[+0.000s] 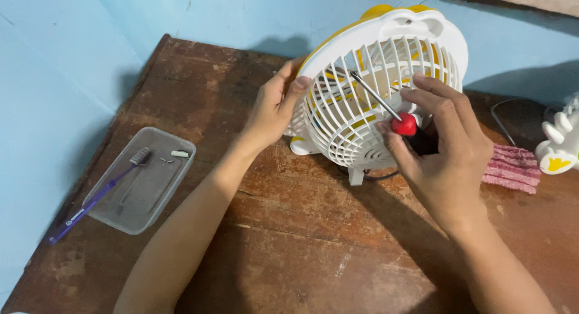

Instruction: The person uses a screwdriver to remove screws from the front grille of a small electric fan. They detach the grille, set it aside, and continue to remove additional screws from the fan housing.

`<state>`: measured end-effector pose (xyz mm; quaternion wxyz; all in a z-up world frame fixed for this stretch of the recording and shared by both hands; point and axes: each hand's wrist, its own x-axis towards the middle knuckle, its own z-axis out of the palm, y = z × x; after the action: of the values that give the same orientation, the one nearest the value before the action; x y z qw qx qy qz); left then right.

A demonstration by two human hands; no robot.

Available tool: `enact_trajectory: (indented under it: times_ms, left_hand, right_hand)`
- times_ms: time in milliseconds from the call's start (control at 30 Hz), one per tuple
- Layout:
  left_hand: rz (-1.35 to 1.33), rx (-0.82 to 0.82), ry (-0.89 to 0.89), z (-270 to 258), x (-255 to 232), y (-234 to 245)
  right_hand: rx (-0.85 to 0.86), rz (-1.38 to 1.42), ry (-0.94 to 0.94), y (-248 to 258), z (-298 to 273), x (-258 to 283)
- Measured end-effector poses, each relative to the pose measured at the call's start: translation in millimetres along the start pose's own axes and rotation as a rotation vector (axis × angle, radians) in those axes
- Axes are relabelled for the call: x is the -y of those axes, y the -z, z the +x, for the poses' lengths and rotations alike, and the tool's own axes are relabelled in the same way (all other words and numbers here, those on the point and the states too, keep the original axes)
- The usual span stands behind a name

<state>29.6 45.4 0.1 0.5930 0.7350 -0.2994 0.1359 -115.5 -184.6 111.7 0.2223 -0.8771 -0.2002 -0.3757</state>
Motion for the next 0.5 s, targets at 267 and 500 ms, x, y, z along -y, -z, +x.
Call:
enact_trajectory:
  times_ms: [267,500]
  left_hand:
    - [-0.012,-0.102,0.025,-17.8,17.8,-21.7]
    - [0.060,-0.138,0.012,-17.1,20.0,-23.4]
  right_hand:
    - [-0.046,0.005,0.062,-7.9,6.4,-7.4]
    - [-0.058,0.146,0.057,-15.7,12.6,-15.4]
